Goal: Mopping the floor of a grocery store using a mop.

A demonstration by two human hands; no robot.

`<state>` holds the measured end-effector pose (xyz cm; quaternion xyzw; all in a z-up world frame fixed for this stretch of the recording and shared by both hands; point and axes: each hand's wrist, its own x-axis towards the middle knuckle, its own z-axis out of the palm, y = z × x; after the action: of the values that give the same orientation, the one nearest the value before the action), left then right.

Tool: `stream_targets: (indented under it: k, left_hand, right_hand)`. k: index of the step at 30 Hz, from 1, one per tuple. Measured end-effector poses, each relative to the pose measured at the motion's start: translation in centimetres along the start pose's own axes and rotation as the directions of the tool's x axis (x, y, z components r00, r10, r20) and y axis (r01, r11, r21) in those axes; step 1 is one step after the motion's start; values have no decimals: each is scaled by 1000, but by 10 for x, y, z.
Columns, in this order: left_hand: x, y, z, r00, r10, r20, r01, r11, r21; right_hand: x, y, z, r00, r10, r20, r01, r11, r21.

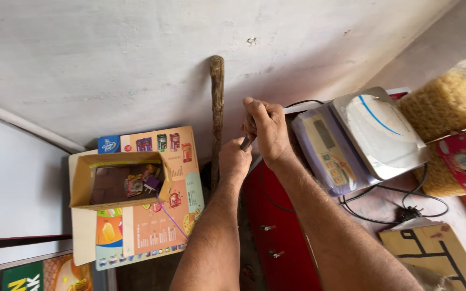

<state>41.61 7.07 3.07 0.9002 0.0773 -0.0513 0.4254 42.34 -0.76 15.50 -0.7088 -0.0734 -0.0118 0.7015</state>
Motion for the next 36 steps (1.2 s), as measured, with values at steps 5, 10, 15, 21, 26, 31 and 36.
stream_targets:
  k: [5,10,15,21,26,31,36]
  left_hand:
    - [25,4,9,997,54,-47,-56,997,-45]
    - [40,12,3,999,-41,-23,36,985,-170]
    - [57,20,-5,997,-59,43,65,985,-162]
    - [79,23,-12,998,49,32,-44,989,-139]
    - [110,2,7,995,95,3,-94,986,-140]
    - [119,14,2,993,118,27,-113,985,-134]
    - [138,25,18,982,-123,141,127,992,-19]
  right_hand:
    - [24,-1,-2,999,32,-21,-32,999,-15]
    - [41,5,0,1000,1,-27,-2,999,-41]
    - [62,7,2,995,-28,-93,20,996,-83]
    - [77,0,9,994,-5,-105,-4,996,-85]
    - [92,0,8,995,-22,-98,8,989,-148]
    - [110,10,-2,997,-25,-75,11,984,-177]
    - [132,0,-9,999,19,-28,-26,960,-280]
